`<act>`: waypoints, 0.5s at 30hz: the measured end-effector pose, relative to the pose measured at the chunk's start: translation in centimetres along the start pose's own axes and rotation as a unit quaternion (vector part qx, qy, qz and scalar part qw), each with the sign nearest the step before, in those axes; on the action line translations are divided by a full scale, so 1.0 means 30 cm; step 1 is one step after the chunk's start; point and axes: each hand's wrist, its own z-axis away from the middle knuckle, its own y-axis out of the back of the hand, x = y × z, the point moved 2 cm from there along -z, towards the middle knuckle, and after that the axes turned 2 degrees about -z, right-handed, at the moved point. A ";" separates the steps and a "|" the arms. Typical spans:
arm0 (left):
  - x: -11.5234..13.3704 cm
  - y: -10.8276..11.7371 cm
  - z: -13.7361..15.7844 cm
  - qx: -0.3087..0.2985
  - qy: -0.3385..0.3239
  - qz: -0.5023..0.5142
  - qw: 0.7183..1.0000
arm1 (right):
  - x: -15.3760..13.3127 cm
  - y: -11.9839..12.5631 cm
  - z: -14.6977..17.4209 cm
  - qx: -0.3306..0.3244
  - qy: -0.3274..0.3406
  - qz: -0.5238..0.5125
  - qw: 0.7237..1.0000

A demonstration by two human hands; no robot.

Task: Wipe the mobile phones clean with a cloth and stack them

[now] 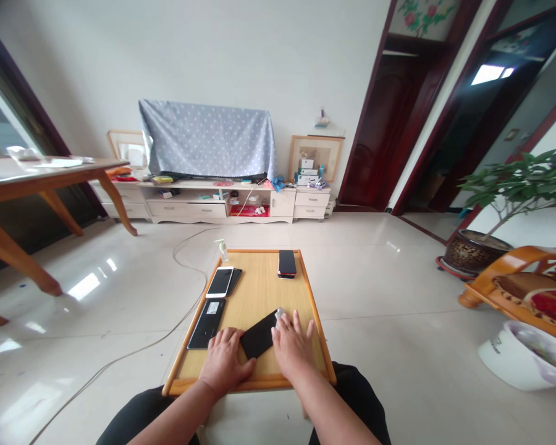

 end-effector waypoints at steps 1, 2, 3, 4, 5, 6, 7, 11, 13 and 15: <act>0.000 0.000 0.000 -0.001 0.002 0.000 1.000 | -0.021 -0.012 0.007 -0.010 0.032 -0.010 0.999; 0.000 -0.001 0.000 -0.004 0.003 0.000 1.000 | -0.049 -0.028 0.019 -0.024 0.075 -0.022 0.997; 0.000 -0.002 0.000 -0.007 0.005 0.000 1.000 | -0.078 -0.045 0.031 -0.038 0.120 -0.034 0.992; 0.000 -0.003 0.000 -0.009 0.006 0.001 1.000 | -0.105 -0.060 0.039 -0.049 0.156 -0.042 0.986; -0.001 -0.004 0.001 -0.009 0.006 0.002 1.000 | -0.125 -0.070 0.038 -0.053 0.177 -0.047 0.982; -0.001 -0.005 0.001 -0.008 0.004 0.004 1.000 | -0.134 -0.074 0.027 -0.053 0.179 -0.046 0.981; -0.001 -0.005 0.002 -0.007 0.002 0.006 1.000 | -0.131 -0.072 0.006 -0.047 0.164 -0.040 0.984; -0.002 -0.001 0.005 -0.011 0.001 0.001 1.000 | -0.032 -0.031 -0.105 -0.012 0.022 -0.004 1.000; -0.003 0.001 0.004 -0.013 0.003 -0.003 1.000 | 0.030 -0.022 -0.119 -0.003 -0.026 0.011 1.000; -0.004 0.002 0.003 -0.014 0.004 -0.004 1.000 | 0.075 -0.035 -0.089 0.005 -0.040 0.025 0.999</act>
